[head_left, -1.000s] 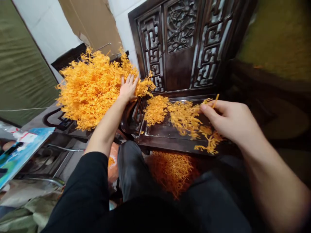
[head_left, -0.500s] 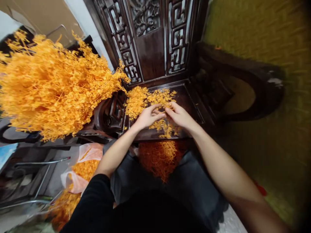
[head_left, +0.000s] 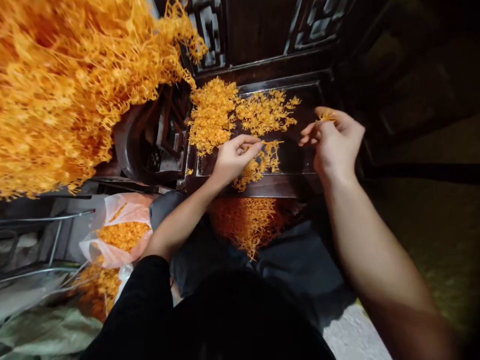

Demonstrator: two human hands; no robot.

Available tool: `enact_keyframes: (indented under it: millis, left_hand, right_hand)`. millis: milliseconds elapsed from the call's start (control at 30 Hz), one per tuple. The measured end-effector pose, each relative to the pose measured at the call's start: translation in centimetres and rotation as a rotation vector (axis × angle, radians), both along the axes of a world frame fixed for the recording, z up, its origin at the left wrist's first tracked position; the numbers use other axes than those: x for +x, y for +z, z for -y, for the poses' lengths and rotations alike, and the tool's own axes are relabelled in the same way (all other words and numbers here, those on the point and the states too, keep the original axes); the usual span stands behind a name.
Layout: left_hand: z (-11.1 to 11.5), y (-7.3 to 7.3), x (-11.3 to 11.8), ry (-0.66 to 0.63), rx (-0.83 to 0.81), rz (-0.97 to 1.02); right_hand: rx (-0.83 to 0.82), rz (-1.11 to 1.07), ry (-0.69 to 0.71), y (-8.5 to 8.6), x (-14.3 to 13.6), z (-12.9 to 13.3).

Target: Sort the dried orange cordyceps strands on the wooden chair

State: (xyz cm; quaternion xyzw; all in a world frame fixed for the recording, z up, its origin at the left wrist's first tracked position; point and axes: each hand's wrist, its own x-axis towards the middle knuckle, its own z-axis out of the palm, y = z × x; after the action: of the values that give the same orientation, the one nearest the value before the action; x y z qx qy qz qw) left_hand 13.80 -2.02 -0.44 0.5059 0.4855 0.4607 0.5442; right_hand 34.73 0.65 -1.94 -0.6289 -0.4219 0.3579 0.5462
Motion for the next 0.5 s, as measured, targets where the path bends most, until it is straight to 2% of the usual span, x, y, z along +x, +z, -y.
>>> enact_keyframes:
  millis: [133, 267, 367, 433, 500]
  left_hand:
    - [0.1, 0.8, 0.5, 0.011, -0.040, 0.078]
    - [0.1, 0.9, 1.0, -0.079, 0.108, 0.057]
    - [0.6, 1.0, 1.7, -0.094, 0.220, -0.024]
    - [1.4, 1.9, 2.0, -0.090, 0.273, -0.116]
    - [2.5, 3.6, 1.9, -0.114, 0.320, -0.272]
  right_hand:
    - [-0.124, 0.012, 0.064, -1.1, 0.4, -0.9]
    - [-0.162, 0.123, 0.086, -1.0, -0.4, -0.6]
    - [-0.097, 0.170, 0.071, -0.9, -0.8, -0.2]
    - [-0.033, 0.151, 0.089, -1.3, -0.8, -0.5]
    - [-0.001, 0.184, 0.096, -2.2, -0.2, -1.7]
